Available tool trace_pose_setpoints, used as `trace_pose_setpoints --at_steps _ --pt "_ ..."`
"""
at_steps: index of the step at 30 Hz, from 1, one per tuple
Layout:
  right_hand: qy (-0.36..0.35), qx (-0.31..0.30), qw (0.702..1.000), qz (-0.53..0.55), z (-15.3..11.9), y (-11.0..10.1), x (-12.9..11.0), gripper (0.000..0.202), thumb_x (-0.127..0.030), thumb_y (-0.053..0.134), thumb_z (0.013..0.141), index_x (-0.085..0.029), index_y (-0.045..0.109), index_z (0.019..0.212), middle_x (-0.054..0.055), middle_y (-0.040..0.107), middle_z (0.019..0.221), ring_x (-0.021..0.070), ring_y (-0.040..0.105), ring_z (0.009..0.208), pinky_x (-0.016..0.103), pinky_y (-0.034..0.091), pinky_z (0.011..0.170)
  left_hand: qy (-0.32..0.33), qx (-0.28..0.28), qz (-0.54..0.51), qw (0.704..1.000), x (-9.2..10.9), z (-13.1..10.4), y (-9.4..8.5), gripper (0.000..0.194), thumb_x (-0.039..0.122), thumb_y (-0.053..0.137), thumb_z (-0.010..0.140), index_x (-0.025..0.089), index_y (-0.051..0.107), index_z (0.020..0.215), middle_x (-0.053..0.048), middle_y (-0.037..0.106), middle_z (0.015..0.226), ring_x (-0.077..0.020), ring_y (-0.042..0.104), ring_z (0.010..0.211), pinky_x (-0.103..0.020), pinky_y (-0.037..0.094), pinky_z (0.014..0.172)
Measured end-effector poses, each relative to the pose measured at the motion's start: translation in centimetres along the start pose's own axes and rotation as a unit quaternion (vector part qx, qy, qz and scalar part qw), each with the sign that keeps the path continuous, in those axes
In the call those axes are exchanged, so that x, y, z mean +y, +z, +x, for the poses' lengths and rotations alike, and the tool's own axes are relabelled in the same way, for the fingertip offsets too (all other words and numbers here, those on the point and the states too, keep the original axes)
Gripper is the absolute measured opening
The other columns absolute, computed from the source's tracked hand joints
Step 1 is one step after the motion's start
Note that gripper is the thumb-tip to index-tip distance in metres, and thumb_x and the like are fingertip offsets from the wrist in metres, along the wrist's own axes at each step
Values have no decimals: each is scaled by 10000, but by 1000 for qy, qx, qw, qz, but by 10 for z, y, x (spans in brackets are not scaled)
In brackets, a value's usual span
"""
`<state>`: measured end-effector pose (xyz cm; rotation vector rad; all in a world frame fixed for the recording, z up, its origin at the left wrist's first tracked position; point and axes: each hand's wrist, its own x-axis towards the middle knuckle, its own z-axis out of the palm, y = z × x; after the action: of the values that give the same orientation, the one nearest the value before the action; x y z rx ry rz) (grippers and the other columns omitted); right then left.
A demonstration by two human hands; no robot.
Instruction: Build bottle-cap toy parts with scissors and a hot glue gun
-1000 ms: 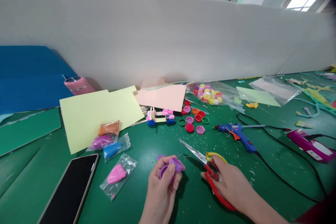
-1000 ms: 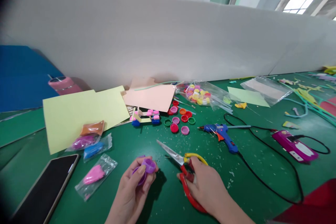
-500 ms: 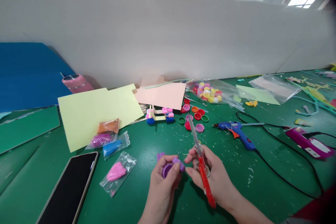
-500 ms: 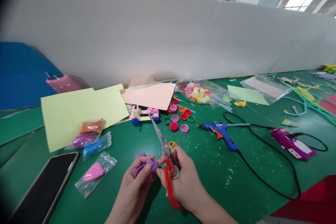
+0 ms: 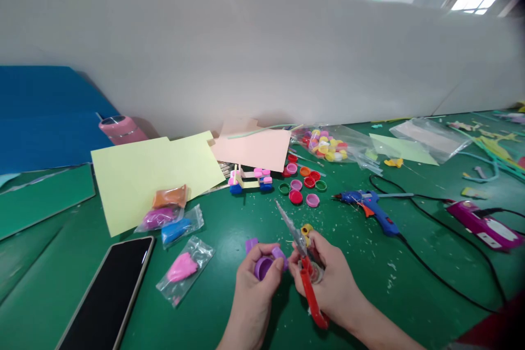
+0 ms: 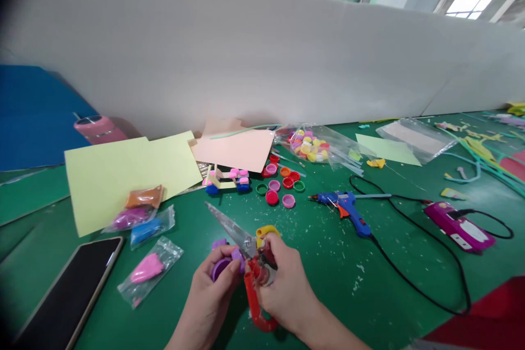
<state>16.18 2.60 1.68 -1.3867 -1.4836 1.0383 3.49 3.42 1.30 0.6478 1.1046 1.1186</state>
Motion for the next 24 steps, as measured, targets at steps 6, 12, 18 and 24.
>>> trace_pose_setpoints --at_steps 6,12,18,24 --pt "-33 69 995 -64 2 9 -4 256 -108 537 615 -235 322 670 -75 437 561 92 477 466 171 372 428 49 35 37 997 -3 2 1 247 291 732 552 144 623 717 9 556 615 -122 472 564 -216 378 549" --pt "-41 95 993 -59 6 17 -6 220 -126 529 610 -236 351 679 -65 480 550 106 516 465 177 394 423 111 121 76 983 -5 4 2 251 294 744 507 156 613 670 29 530 579 -94 423 500 -192 332 476" --pt "-29 86 995 -32 6 19 -2 190 -150 557 617 -219 427 736 -48 533 592 121 559 507 199 451 475 38 59 -15 997 -2 5 -1 270 293 763 507 134 625 676 6 559 609 -104 470 521 -201 378 502" --pt "1 115 993 2 13 7 8 156 -184 522 719 -218 417 829 -28 562 665 119 571 559 207 477 497 11 -21 -107 994 0 4 -4 220 256 724 599 127 633 753 -7 569 638 -103 494 592 -190 392 562"
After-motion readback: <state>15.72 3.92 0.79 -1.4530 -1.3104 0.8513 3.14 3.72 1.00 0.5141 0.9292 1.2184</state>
